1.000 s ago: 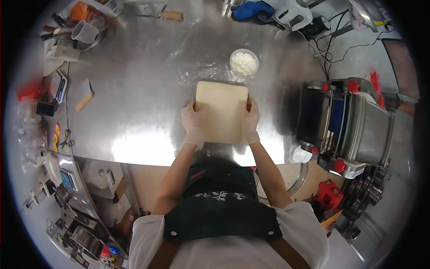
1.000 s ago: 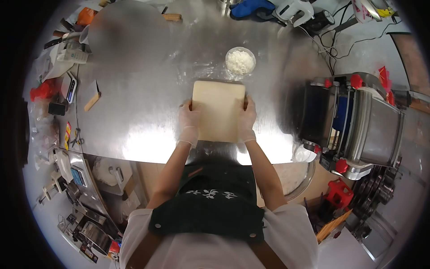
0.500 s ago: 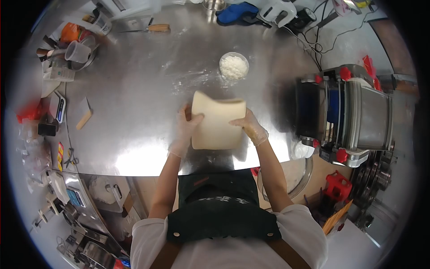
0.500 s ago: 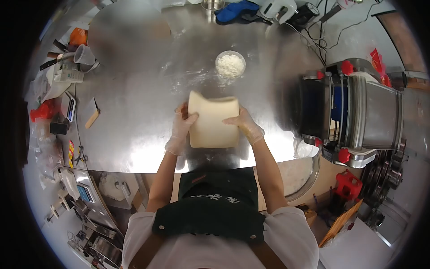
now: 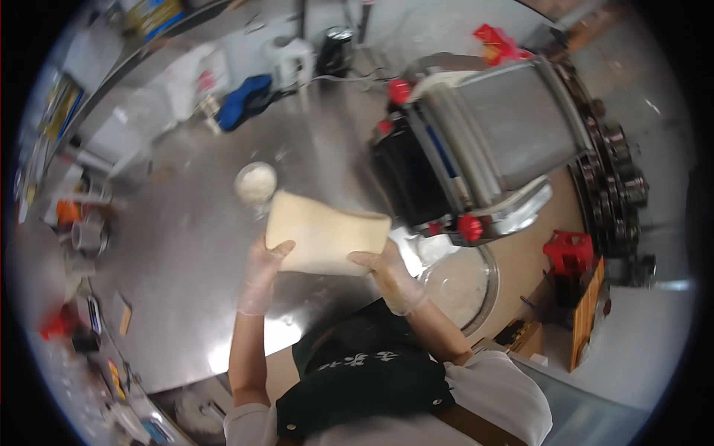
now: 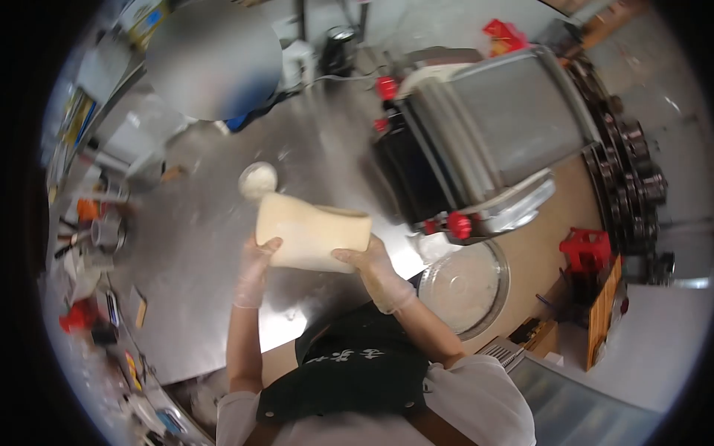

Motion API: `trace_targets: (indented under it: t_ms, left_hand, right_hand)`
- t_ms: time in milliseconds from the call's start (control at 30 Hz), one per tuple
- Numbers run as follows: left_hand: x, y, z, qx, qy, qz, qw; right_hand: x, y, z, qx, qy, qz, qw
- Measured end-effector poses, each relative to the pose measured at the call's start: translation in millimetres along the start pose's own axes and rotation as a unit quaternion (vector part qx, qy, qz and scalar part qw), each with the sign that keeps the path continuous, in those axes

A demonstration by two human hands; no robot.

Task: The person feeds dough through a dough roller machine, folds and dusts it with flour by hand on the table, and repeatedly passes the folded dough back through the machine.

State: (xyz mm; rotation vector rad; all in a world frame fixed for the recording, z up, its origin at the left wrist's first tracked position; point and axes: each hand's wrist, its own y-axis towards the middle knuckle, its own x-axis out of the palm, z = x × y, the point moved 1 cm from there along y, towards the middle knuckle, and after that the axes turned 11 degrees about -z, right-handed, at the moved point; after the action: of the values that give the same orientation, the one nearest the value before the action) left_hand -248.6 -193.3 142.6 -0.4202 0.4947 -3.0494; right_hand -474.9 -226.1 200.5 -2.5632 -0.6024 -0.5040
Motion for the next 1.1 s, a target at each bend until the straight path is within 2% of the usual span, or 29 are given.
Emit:
trace_targets:
  t_ms: [67, 133, 200, 267, 333, 500, 567, 633, 833, 933, 1033, 1100]
  left_hand:
    - [56, 20, 79, 0.075, 0.031, -0.069, 0.994]
    - [111, 45, 149, 0.125, 0.07, -0.153, 0.978]
    - [169, 72, 203, 0.188, 0.062, -0.235, 0.952]
    - [218, 106, 245, 0.203, 0.076, -0.313, 0.925]
    - [261, 154, 267, 0.21, 0.101, -0.392, 0.89]
    - [345, 266, 251, 0.157, 0.127, -0.473, 0.858]
    - [366, 306, 231, 0.191, 0.212, -0.431, 0.856]
    - [379, 324, 219, 0.153, 0.215, -0.446, 0.855]
    - [397, 334, 202, 0.144, 0.184, -0.431, 0.871]
    - [391, 331, 198, 0.151, 0.234, -0.433, 0.857]
    - [381, 325, 186, 0.143, 0.238, -0.399, 0.874]
    - [380, 324, 181, 0.172, 0.244, -0.381, 0.875]
  right_hand:
    - [-6, -28, -71, -0.111, -0.038, 0.023, 0.993]
    - [-7, -63, -148, -0.183, -0.09, 0.07, 0.976]
    - [-37, -76, -191, -0.255, -0.13, 0.142, 0.948]
    - [-65, -78, -236, -0.352, -0.123, 0.125, 0.919]
    - [-95, -73, -267, -0.367, -0.1, 0.137, 0.915]
    - [-196, -38, -295, -0.345, 0.014, 0.181, 0.921]
    - [-220, -28, -293, -0.325, 0.041, 0.195, 0.924]
    - [-245, -20, -293, -0.312, 0.047, 0.202, 0.927]
    - [-250, -32, -310, -0.256, -0.142, 0.217, 0.931]
    - [-247, -30, -300, -0.226, -0.227, 0.245, 0.915]
    - [-244, -23, -288, -0.229, -0.268, 0.234, 0.906]
    - [-239, -24, -285, -0.222, -0.313, 0.248, 0.89]
